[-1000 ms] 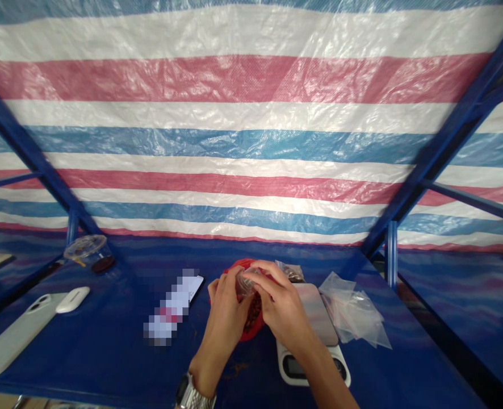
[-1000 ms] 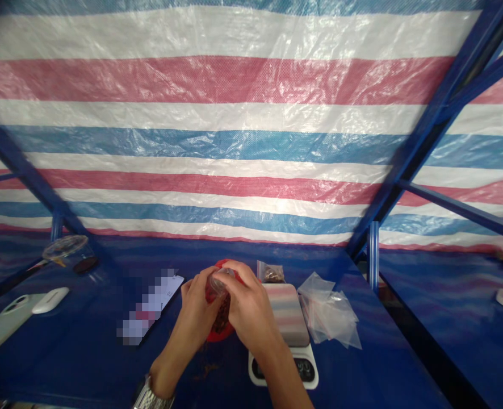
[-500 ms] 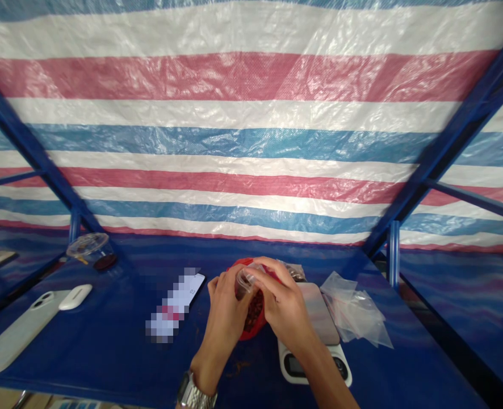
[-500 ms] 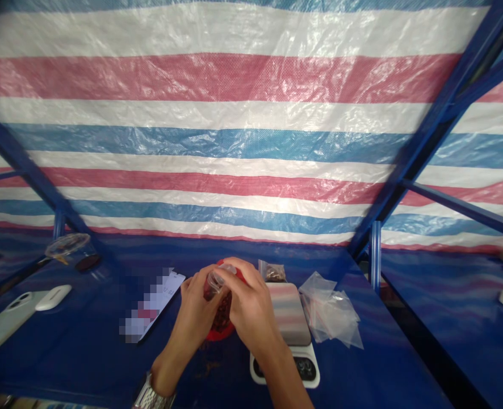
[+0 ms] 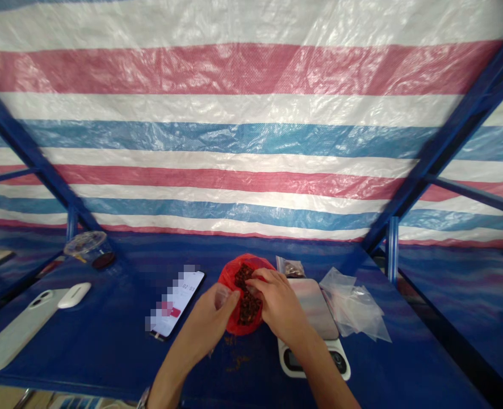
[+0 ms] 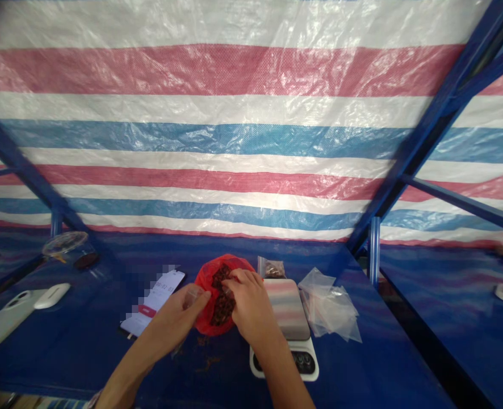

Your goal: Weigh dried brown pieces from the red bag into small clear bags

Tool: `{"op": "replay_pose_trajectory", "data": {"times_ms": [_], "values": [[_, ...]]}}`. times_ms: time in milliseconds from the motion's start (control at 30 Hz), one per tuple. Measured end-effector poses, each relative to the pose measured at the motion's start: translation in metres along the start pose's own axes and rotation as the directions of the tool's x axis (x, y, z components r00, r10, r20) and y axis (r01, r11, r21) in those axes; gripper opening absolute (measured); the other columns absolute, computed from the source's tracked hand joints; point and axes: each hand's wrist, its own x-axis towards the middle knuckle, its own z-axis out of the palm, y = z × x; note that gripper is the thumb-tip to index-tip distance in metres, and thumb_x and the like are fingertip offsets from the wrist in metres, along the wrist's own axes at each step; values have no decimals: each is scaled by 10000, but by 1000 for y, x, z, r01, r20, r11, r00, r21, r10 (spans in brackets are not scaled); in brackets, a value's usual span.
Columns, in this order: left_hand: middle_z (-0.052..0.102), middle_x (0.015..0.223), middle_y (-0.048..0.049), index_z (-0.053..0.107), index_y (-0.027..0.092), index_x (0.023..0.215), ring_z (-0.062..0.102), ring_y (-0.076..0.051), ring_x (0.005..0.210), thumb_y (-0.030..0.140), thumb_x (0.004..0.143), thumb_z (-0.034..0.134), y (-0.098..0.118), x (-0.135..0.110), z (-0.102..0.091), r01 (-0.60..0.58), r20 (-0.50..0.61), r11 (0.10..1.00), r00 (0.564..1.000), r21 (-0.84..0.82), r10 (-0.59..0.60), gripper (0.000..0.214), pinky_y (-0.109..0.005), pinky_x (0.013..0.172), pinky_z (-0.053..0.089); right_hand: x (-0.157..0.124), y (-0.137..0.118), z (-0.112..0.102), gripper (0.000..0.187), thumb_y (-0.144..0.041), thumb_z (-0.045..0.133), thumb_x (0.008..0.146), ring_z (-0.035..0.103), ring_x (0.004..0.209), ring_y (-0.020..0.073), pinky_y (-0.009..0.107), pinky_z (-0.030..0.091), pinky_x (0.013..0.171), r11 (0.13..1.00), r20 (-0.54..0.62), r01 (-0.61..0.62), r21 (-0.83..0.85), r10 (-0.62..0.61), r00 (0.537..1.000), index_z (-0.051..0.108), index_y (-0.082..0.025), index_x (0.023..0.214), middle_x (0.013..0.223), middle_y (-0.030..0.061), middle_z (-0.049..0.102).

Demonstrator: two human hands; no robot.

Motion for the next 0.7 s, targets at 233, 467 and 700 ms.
{"op": "replay_pose_trajectory", "data": {"times_ms": [233, 467, 700], "values": [[669, 854, -30, 551, 185, 944, 645, -179, 615, 603, 934, 450, -14, -10, 9, 140, 380, 986, 910, 89, -163, 430, -295, 584, 434, 2, -8, -3, 585, 5, 510, 776, 575, 1242, 266, 420, 357, 1123, 993, 107, -67, -99, 78, 991, 753, -220, 1258, 1310, 71, 688], [567, 803, -2, 549, 205, 874, 527, -193, 756, 565, 940, 462, -11, -3, 11, 23, 159, 997, 987, 73, -34, 376, -318, 692, 386, -1, -10, -1, 512, -22, 532, 802, 633, 1160, 234, 389, 359, 1054, 996, 159, -77, -35, 82, 984, 772, -237, 1200, 1193, 60, 734], [488, 775, 26, 534, 207, 864, 443, -165, 720, 590, 927, 482, -5, 0, 7, 39, 117, 999, 992, -35, -35, 392, -304, 687, 362, 1, -15, -1, 422, -53, 571, 825, 670, 1090, 247, 372, 396, 1001, 987, 157, -154, 44, 145, 977, 785, -229, 1143, 1158, 70, 750]]}}
